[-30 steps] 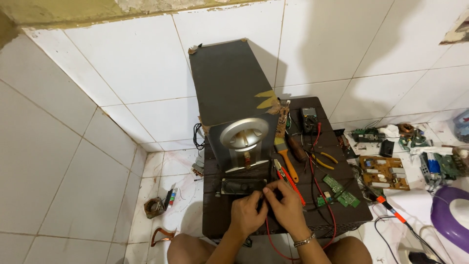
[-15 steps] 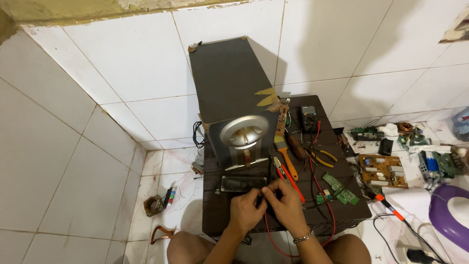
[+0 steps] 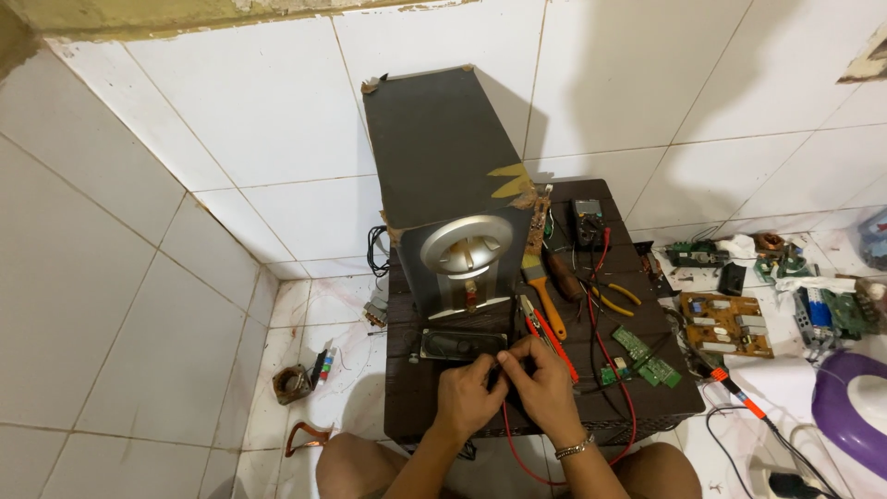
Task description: The person sits on the floor at a low bench repairing a speaker. They strip and twist wire ends by hand, solder a wire to a circuit board using a soldering iron, then attach multimeter test probes to a speaker component on the bench.
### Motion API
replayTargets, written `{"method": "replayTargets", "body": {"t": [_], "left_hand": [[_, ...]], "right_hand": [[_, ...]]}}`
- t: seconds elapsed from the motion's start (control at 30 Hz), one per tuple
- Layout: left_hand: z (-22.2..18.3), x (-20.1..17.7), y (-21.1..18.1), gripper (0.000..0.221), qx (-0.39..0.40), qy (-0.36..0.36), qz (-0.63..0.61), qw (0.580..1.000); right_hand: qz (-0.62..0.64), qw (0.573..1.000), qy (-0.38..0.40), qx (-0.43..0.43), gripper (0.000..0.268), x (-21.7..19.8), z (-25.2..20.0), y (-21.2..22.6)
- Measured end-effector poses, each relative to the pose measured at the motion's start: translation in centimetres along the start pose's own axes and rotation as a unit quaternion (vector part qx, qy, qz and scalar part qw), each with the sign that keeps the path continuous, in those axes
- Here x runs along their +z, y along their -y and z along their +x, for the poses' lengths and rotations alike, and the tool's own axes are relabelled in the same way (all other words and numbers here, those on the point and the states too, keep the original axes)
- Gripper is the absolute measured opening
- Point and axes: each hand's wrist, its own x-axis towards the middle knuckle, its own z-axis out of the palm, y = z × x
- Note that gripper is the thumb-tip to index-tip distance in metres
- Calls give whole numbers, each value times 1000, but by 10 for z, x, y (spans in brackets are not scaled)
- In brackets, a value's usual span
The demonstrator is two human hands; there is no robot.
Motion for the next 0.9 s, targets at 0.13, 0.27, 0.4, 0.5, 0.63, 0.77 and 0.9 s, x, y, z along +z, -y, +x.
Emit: {"method": "replayTargets", "body": {"t": [0.13, 0.27, 0.4, 0.5, 0.63, 0.77, 0.9], "left_hand": [[1, 0, 0, 16, 3, 8, 6, 1000], [-1, 2, 4, 17, 14, 3, 8, 1000], [0, 1, 2, 14, 13, 8, 8, 1000], [1, 1, 2, 16, 0, 15, 16, 1000], [6, -1, 0, 14, -63, 26, -22, 997], [13, -3, -1, 12, -136, 24, -73, 988], [15, 0, 3, 11, -146, 14, -75, 986]], "right_hand": [[5, 1000, 7, 4, 12, -1, 1, 1], [13, 1000, 15, 3, 12, -1, 2, 2], [0, 1000, 14, 12, 15, -1, 2, 0], [10, 1000, 14, 6, 14, 0, 4, -2], [-10, 1000, 7, -25, 15, 3, 9, -9], [-28, 999, 6, -45, 17, 6, 16, -4], [-66, 996, -6, -60, 18, 12, 26, -5]]}}
